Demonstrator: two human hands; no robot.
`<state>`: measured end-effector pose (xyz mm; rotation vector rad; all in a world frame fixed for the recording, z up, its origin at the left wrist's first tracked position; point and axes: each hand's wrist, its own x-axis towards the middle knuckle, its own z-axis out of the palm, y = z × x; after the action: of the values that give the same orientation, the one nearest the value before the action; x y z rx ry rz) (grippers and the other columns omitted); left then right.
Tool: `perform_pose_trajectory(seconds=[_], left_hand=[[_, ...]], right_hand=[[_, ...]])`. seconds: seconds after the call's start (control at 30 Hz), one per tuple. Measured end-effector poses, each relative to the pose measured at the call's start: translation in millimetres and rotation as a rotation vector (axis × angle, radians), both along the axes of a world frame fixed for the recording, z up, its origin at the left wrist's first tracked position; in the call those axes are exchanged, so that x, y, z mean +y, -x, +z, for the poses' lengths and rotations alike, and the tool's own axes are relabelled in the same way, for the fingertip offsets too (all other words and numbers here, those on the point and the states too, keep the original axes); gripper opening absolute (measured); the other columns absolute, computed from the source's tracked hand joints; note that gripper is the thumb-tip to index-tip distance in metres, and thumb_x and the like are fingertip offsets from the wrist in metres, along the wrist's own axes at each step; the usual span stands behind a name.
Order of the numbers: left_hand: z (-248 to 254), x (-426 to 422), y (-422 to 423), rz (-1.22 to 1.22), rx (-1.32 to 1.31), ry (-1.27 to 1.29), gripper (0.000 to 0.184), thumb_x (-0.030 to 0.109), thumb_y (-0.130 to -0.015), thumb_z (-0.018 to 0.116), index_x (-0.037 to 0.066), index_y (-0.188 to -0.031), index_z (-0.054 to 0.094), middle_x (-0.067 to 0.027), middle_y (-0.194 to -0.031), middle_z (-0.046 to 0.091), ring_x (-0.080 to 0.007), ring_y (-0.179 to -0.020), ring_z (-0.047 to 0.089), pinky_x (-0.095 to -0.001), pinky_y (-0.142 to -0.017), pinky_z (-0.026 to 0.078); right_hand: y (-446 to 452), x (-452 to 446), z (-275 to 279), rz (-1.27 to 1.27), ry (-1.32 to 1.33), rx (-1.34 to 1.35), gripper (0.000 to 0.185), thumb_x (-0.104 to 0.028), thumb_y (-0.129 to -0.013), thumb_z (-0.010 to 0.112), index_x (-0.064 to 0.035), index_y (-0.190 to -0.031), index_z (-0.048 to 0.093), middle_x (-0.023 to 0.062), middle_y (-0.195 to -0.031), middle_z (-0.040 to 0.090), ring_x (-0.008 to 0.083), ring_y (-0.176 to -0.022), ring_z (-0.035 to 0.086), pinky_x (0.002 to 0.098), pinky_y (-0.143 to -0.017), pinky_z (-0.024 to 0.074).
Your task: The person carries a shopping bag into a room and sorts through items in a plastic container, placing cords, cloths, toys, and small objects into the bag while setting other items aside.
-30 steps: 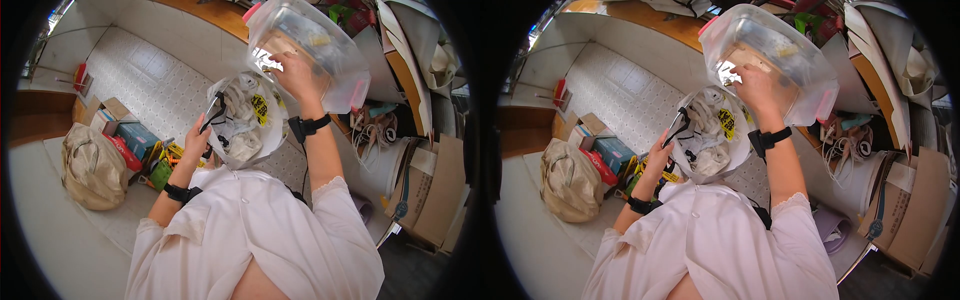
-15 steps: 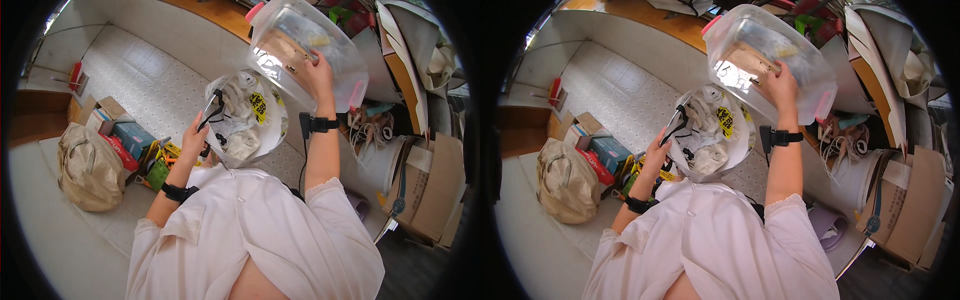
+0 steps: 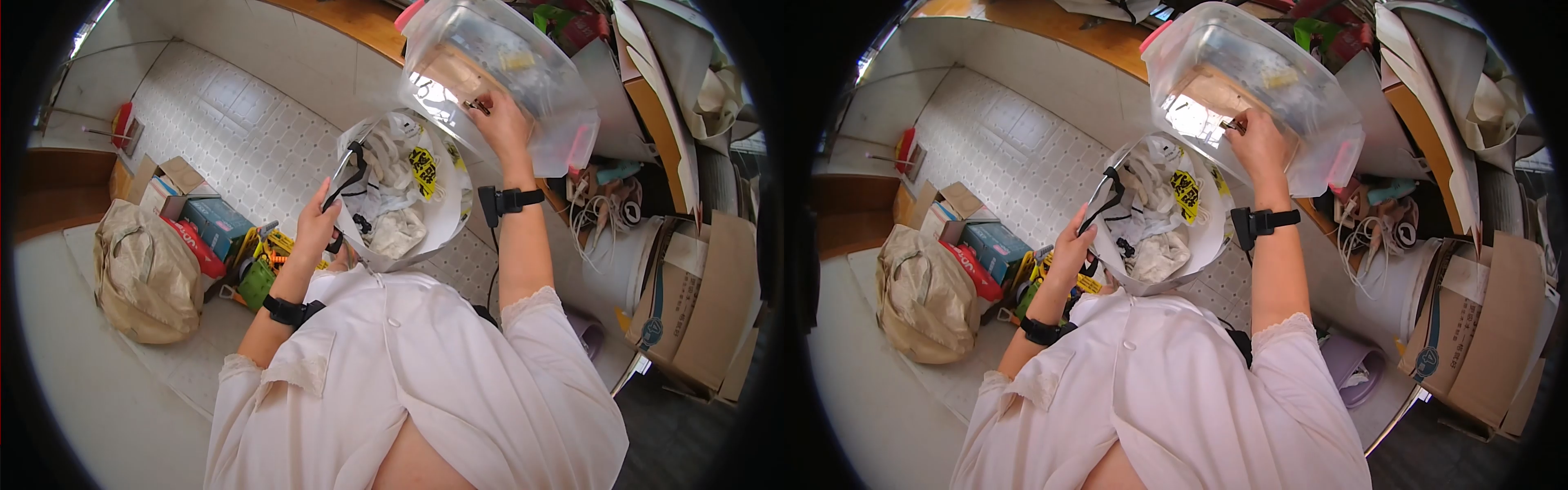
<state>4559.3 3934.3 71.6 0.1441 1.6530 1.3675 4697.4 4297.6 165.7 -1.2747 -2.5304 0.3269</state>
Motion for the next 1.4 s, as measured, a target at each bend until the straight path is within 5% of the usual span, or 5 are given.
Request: perform_pose_trajectory(seconds=[0.57, 0.73, 0.93, 1.13, 1.4], left_hand=[[-7.3, 0.9, -5.7, 0.042, 0.018, -0.017, 0.061, 0.015, -0.099, 0.064, 0.017, -0.157, 0.046, 0.0025, -0.086, 0.062, -0.0063, -0.058, 0.052, -0.0239, -0.051, 0.046], [-9.3, 1.0, -3.8, 0.046, 0.03, -0.001, 0.06, 0.016, -0.099, 0.064, 0.018, -0.157, 0.047, 0.0023, -0.085, 0.061, -0.0067, -0.058, 0.052, -0.0241, -0.051, 0.046], [-11.2, 3.9, -1.1, 0.016, 0.046, 0.001, 0.06, 0.016, -0.099, 0.064, 0.018, -0.156, 0.048, 0.0018, -0.085, 0.061, -0.0068, -0.058, 0.051, -0.0241, -0.051, 0.046], [-9.8, 5.9, 1.9, -0.004, 0.045, -0.027, 0.06, 0.015, -0.099, 0.064, 0.018, -0.157, 0.047, 0.001, -0.092, 0.064, -0.0069, -0.059, 0.053, -0.0241, -0.051, 0.047], [-9.3, 3.8, 2.8, 0.012, 0.023, 0.011, 0.06, 0.015, -0.099, 0.063, 0.017, -0.157, 0.046, 0.0004, -0.096, 0.066, -0.0068, -0.062, 0.055, -0.0237, -0.053, 0.048]], right_hand=[[-10.5, 18.7, -12.3, 0.049, 0.085, -0.04, 0.033, -0.03, -0.08, 0.08, -0.0034, -0.098, 0.072, 0.0137, -0.093, 0.075, 0.0302, -0.088, 0.073, 0.0404, -0.081, 0.0555], [-14.9, -40.7, 45.4, 0.265, 0.706, 0.239, 0.025, -0.021, -0.084, 0.079, -0.0022, -0.101, 0.074, 0.0102, -0.09, 0.075, 0.0163, -0.081, 0.07, 0.0309, -0.075, 0.0546], [-0.4, -26.6, 27.2, 0.086, 0.176, 0.097, 0.025, -0.029, -0.09, 0.07, -0.0042, -0.093, 0.076, 0.0159, -0.091, 0.076, 0.0285, -0.085, 0.073, 0.038, -0.077, 0.0564], [28.4, -29.5, 1.8, 0.041, 0.152, -0.208, 0.031, -0.037, -0.083, 0.069, -0.0079, -0.089, 0.076, 0.0175, -0.09, 0.076, 0.037, -0.09, 0.072, 0.0467, -0.081, 0.0567], [24.1, -13.5, 7.2, 0.06, 0.3, 0.143, 0.021, -0.025, -0.084, 0.071, -0.0048, -0.091, 0.071, 0.0142, -0.086, 0.075, 0.03, -0.081, 0.072, 0.0409, -0.075, 0.0559]])
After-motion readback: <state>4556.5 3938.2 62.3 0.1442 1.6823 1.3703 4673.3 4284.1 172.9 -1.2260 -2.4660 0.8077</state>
